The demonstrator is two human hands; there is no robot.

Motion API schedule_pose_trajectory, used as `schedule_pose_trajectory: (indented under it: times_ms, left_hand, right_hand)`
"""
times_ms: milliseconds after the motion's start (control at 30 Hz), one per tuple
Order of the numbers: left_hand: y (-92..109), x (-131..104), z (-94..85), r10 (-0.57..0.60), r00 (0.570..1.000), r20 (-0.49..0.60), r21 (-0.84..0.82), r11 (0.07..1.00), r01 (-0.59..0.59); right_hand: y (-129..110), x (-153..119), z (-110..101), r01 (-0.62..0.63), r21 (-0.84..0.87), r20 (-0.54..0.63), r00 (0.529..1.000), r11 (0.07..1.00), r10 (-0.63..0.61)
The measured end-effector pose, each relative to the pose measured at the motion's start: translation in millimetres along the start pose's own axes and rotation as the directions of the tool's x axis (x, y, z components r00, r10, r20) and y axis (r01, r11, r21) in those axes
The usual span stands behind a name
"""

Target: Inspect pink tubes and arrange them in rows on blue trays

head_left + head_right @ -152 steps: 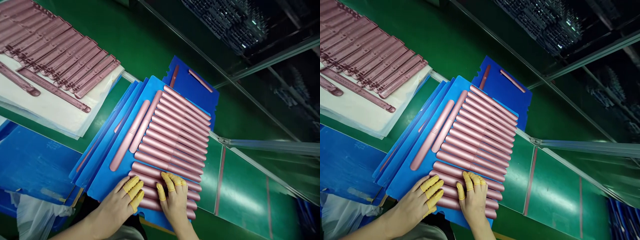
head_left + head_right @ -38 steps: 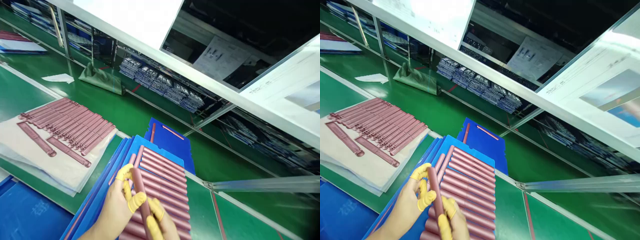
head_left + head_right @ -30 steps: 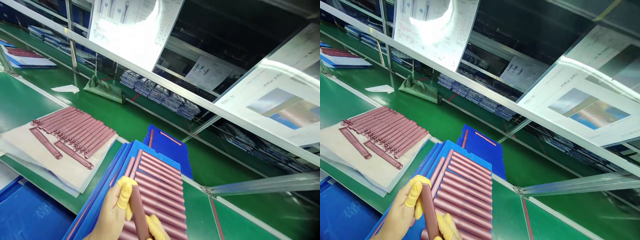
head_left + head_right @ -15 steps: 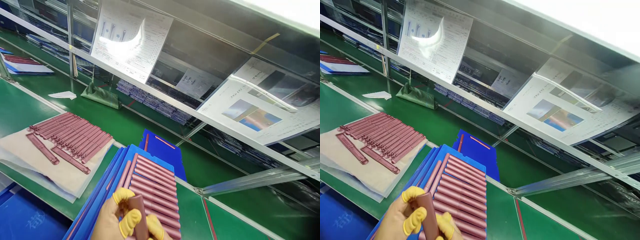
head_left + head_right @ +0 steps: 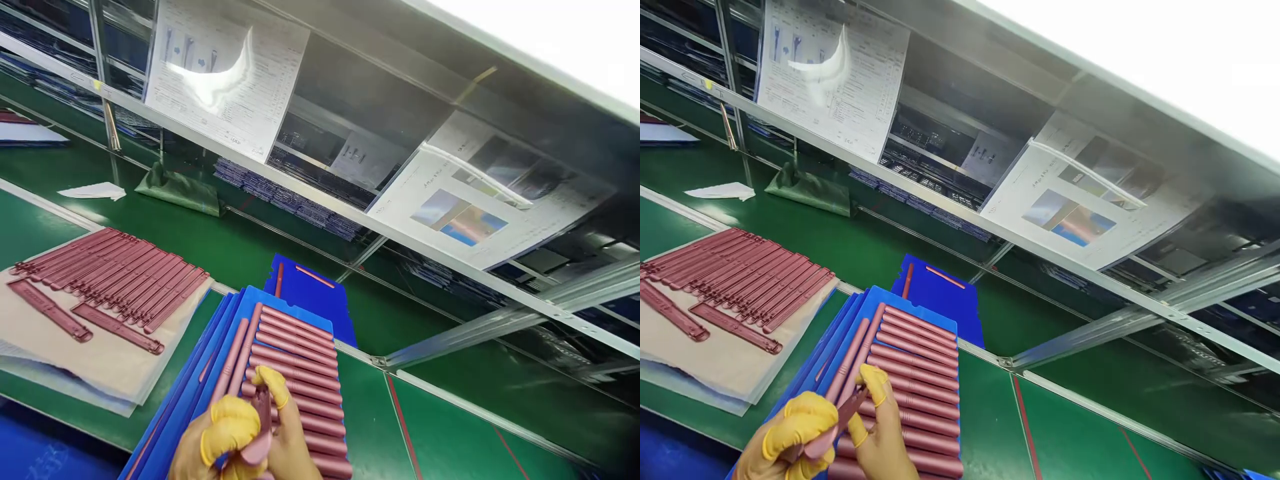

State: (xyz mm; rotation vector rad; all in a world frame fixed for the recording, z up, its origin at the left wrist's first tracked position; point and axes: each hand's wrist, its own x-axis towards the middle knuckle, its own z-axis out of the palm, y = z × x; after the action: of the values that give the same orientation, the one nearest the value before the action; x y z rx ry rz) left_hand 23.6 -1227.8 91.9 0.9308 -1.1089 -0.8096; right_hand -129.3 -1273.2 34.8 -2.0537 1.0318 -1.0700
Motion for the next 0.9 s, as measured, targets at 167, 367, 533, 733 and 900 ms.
schedule_pose_trajectory:
  times_ms: [167, 367, 533, 733, 900]
  left_hand:
    - [-24, 17, -33.4, -0.206, 0.973, -0.105, 0.175, 0.959, 0.222]
    - [-107, -10, -71.1, -0.240, 0.958, -0.158, 0.635, 0.718, 0.285]
    - [-156, -39, -57.5, -0.184, 0.982, 0.036, 0.825, 0.560, 0.075]
    - [-175, -41, -47.9, -0.239, 0.964, 0.117, 0.891, 0.454, 0.005]
    - [-176, -36, -37.6, -0.478, 0.877, 0.039, 0.868, 0.452, 0.207]
  right_hand:
    - [54, 30, -32, 0.043, -0.238, -0.058, 0.997, 0.970, -0.058]
    - [163, 101, -119, -0.115, -0.676, -0.028, 0.991, 0.728, 0.130]
    - [230, 141, -144, -0.125, -0.729, 0.072, 0.964, 0.673, 0.257]
    - [270, 150, -137, -0.146, -0.759, 0.133, 0.920, 0.635, 0.370]
    - [259, 142, -136, -0.196, -0.777, 0.076, 0.914, 0.598, 0.399]
